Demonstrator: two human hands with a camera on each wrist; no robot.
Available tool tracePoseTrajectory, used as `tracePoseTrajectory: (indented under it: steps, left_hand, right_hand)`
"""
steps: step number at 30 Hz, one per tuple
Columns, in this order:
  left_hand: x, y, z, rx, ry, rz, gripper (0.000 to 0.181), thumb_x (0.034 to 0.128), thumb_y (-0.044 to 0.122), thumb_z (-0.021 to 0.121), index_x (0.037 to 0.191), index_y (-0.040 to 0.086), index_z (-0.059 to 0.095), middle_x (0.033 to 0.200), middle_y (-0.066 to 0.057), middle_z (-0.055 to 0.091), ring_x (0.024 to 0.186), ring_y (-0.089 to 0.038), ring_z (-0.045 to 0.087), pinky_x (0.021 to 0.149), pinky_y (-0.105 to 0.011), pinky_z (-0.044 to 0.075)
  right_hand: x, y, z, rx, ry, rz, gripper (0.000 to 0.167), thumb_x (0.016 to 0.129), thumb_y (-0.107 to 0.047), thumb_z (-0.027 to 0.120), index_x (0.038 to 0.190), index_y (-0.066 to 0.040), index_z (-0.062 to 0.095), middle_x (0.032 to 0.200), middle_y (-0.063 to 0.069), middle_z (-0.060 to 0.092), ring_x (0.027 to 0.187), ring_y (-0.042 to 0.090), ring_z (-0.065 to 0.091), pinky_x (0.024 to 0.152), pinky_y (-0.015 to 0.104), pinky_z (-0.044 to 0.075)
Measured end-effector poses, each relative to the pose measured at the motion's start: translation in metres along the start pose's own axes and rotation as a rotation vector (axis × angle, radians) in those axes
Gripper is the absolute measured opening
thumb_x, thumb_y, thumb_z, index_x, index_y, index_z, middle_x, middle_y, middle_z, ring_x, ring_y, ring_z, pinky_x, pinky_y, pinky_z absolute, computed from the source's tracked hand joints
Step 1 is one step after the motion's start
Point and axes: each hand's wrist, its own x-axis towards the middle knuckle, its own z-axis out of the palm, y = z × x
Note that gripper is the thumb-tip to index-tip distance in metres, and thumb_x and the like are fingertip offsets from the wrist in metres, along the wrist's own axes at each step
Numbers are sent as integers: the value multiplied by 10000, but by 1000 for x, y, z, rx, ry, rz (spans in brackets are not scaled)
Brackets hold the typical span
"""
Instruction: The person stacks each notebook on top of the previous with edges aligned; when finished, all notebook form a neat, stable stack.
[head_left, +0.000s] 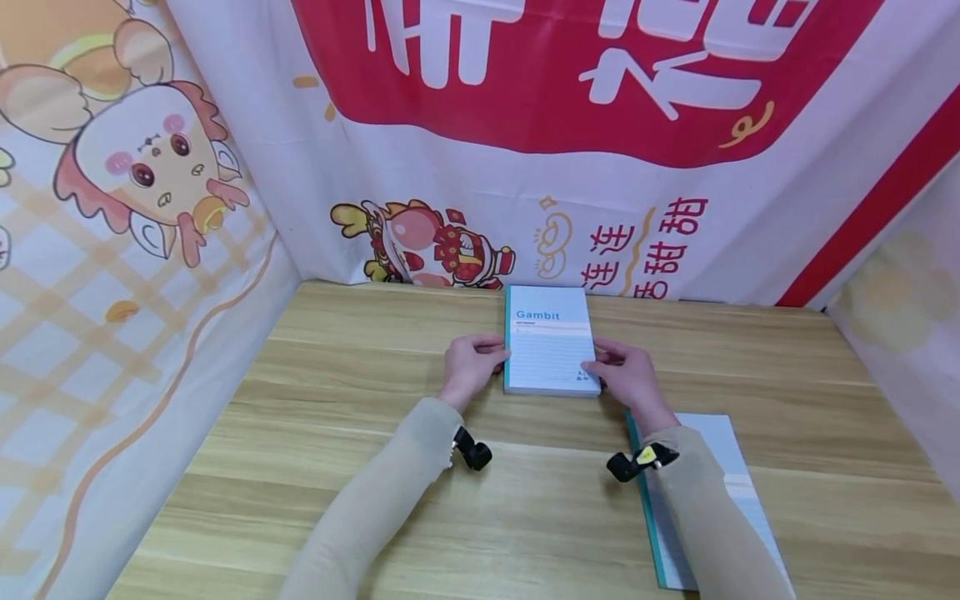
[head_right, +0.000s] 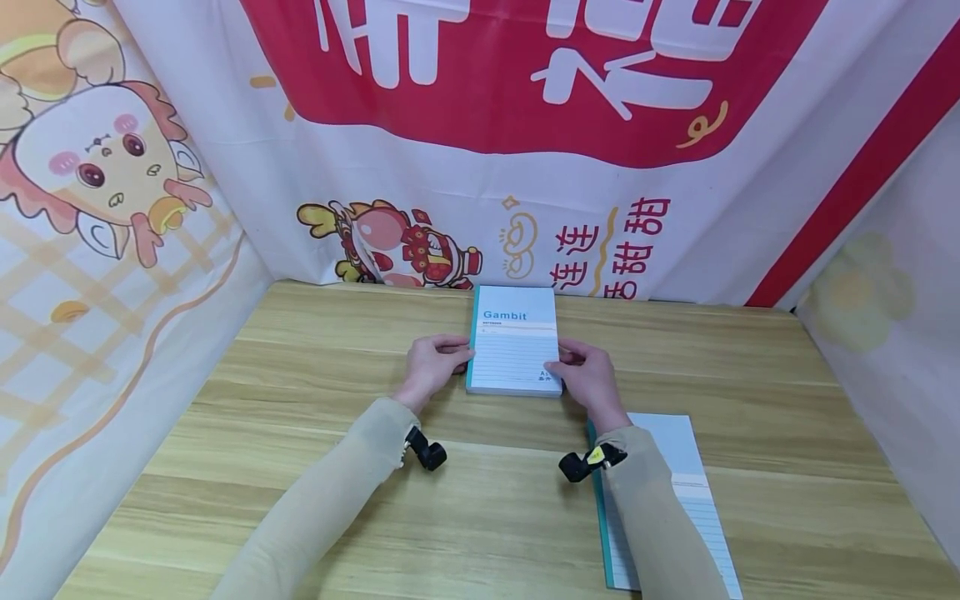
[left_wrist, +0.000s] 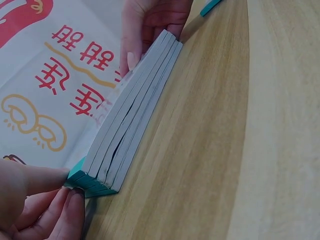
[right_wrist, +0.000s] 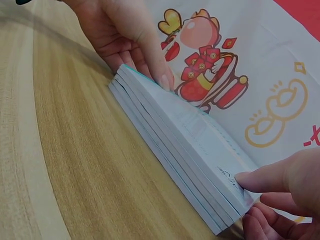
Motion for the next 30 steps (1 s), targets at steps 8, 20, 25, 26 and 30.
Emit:
tracePoseTrajectory:
  steps: [8,20,25,26,30]
  left_hand:
    - [0,1,1,30,17,2,282,888,136,813,1164,117,753,921,16,728,830,-135,695,731,-264,592]
    - [3,0,1,23,13,23,329,888,126,810,1207,98,738,936,9,724,878,-149,683,761,-284,586]
    - [-1,-2,-5,-26,-12,45,345,879,111,817,1212,85,735,968,-4,730,931,-155,679,803,-282,584]
    - [-3,-2,-7,-39,-17,47,349,879,112,818,1216,81,733,975,-8,730,938,-159,679,809,-285,585]
    - [-9,0,-12,-70,-30,49,371,895,143,809,1248,75,713,1006,-23,725,944,-176,680,822,-297,588]
  right_hand:
    - [-2,0,2,-29,11,-20,529,976,-257,721,1466,-147,556,1267,128,583,1133,292,543,935,399,495]
    - [-1,4,2,-34,8,-33,543,987,-296,701,1484,-155,535,1284,121,577,1165,292,531,994,438,480]
    - [-8,6,-1,-25,-5,-31,620,965,-392,718,1488,-121,525,1334,121,578,1195,290,523,1011,436,479]
    - [-10,7,-3,-25,-8,-33,642,961,-409,720,1493,-114,517,1346,121,580,1207,290,524,1020,438,479]
    - [-21,9,-13,-36,-20,-39,715,952,-470,709,1525,-114,471,1388,123,573,1264,296,521,1055,465,472]
